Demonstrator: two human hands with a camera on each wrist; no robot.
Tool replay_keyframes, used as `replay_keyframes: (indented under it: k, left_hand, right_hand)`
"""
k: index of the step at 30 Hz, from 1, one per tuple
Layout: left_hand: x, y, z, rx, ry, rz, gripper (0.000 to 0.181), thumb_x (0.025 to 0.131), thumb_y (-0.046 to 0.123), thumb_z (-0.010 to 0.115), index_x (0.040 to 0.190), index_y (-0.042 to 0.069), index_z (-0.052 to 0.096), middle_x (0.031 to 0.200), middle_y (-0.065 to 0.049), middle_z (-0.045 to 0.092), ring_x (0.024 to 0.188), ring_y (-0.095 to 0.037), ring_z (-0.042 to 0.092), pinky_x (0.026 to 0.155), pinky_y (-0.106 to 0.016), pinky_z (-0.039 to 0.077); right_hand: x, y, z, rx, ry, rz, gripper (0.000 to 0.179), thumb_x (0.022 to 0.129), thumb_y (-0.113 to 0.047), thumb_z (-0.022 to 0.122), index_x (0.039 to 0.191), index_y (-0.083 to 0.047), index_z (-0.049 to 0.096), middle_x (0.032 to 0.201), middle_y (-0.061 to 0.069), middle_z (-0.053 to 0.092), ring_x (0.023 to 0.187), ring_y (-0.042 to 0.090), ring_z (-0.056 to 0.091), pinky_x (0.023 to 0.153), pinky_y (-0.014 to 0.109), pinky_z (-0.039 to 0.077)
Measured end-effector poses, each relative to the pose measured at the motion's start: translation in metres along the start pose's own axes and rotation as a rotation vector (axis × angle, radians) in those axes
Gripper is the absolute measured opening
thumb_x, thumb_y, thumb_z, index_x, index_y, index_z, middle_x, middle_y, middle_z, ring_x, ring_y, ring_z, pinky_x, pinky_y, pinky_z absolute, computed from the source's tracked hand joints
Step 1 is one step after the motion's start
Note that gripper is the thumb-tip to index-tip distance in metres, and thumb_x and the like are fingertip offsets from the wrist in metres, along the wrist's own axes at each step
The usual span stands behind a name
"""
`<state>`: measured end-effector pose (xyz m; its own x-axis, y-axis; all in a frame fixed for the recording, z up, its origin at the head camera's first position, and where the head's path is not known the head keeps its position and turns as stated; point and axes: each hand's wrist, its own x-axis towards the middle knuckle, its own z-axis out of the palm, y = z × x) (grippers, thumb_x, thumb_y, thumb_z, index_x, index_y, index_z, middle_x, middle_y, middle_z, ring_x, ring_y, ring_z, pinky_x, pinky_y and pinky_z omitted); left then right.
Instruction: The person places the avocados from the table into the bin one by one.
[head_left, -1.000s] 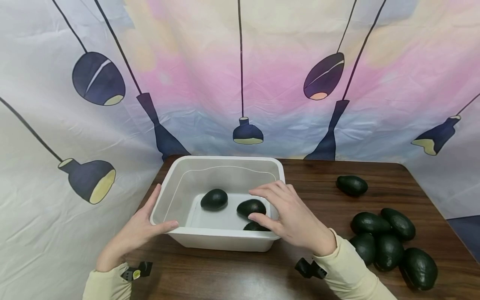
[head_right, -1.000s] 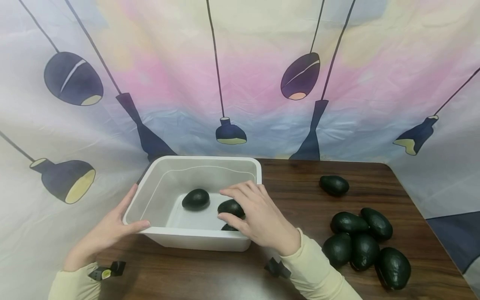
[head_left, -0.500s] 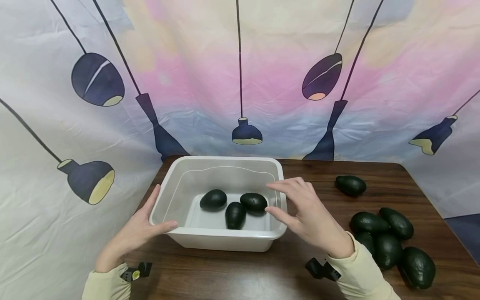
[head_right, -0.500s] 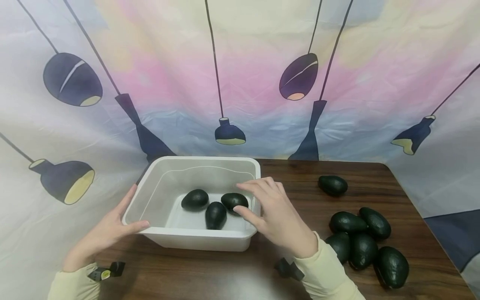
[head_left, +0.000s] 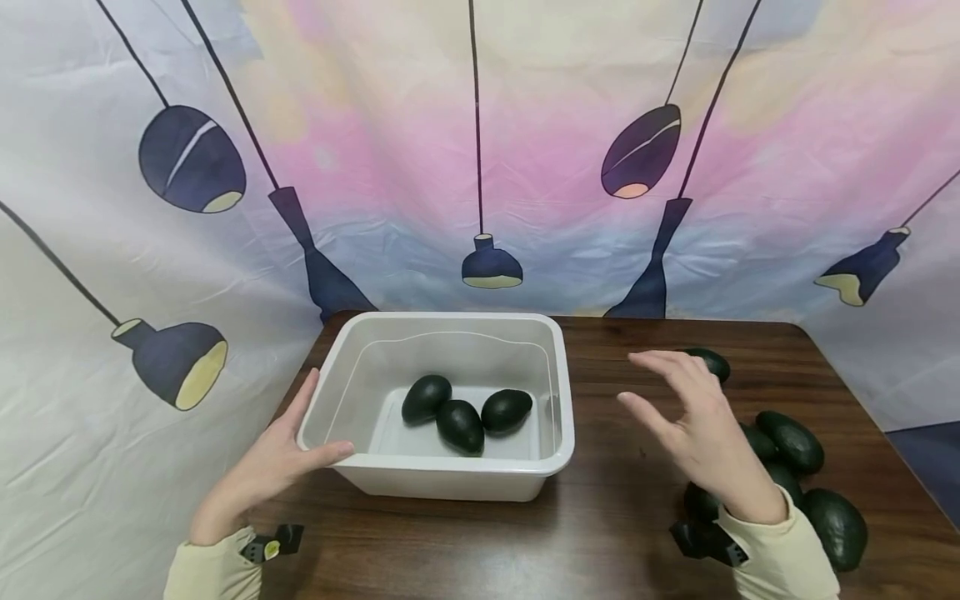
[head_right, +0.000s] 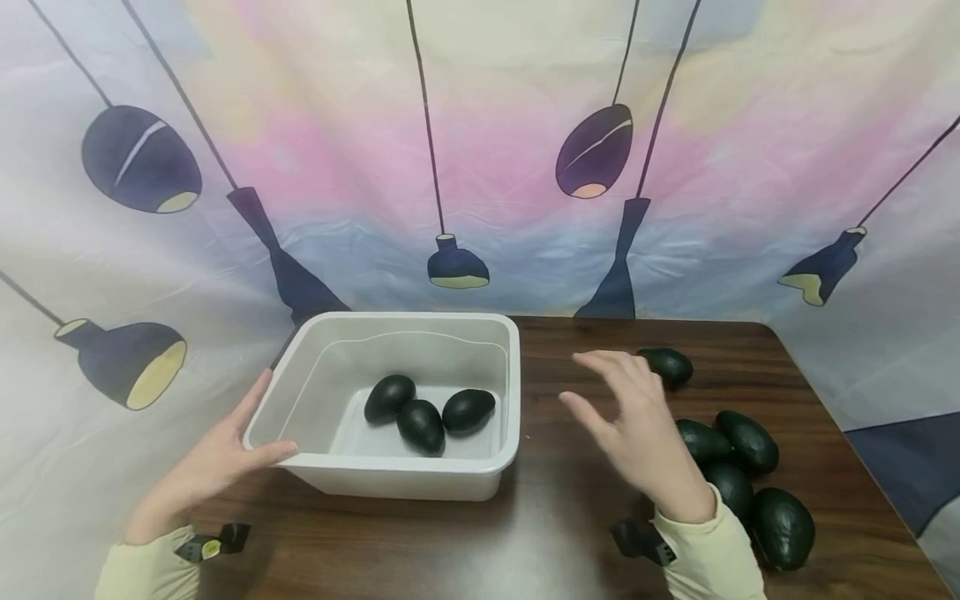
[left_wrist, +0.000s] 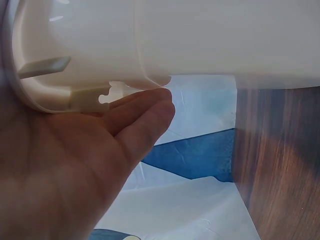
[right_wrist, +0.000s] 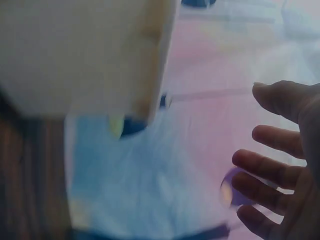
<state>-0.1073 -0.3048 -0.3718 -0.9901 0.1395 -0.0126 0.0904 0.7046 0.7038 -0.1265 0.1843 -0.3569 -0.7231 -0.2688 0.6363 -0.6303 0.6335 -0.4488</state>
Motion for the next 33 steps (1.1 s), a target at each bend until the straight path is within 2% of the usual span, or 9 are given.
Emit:
replay_keyframes:
  k: [6,13,20,26,33]
  left_hand:
    - [-0.001,0.002,0.000,-0.001,0.008,0.002,0.107,0.080,0.037,0.073,0.150,0.034,-0.007,0.156,-0.014,0.009,0.132,-0.046,0.024,0.097,-0.063,0.027]
    - [-0.001,0.002,0.000,0.001,0.002,0.004,0.107,0.080,0.037,0.073,0.150,0.032,-0.007,0.156,-0.011,0.008,0.133,-0.046,0.022,0.096,-0.064,0.028]
    - [-0.001,0.003,0.000,0.018,-0.001,0.003,0.106,0.081,0.038,0.072,0.151,0.031,-0.007,0.156,-0.012,0.006,0.133,-0.047,0.021,0.096,-0.065,0.026]
    - [0.000,0.001,0.000,0.010,0.004,0.006,0.107,0.080,0.038,0.073,0.151,0.031,-0.007,0.156,-0.012,0.008,0.132,-0.046,0.024,0.096,-0.064,0.028]
    - [0.000,0.000,0.000,0.010,0.002,0.006,0.107,0.080,0.037,0.073,0.150,0.032,-0.007,0.156,-0.012,0.008,0.132,-0.046,0.024,0.096,-0.064,0.028]
  right_hand:
    - [-0.028,0.037,-0.008,-0.107,-0.012,0.162,0.047,0.081,-0.019,0.075,0.125,-0.009,0.059,0.124,0.014,0.051,0.113,0.037,0.040,0.088,0.059,0.027]
    - [-0.058,0.063,-0.015,-0.195,-0.054,0.338,0.049,0.087,-0.027,0.069,0.125,0.000,0.056,0.129,0.024,0.041,0.113,0.048,0.029,0.085,0.065,0.019]
    - [-0.075,0.082,-0.019,-0.276,-0.094,0.438,0.055,0.089,-0.033,0.066,0.127,0.003,0.052,0.134,0.028,0.035,0.114,0.052,0.025,0.083,0.066,0.017]
    - [-0.088,0.092,-0.020,-0.315,-0.205,0.525,0.065,0.091,-0.042,0.060,0.132,0.005,0.045,0.135,0.034,0.029,0.115,0.059,0.021,0.080,0.067,0.019]
    - [-0.098,0.097,-0.017,-0.338,-0.310,0.559,0.071,0.090,-0.050,0.057,0.131,0.006,0.045,0.131,0.036,0.032,0.110,0.059,0.025,0.075,0.064,0.024]
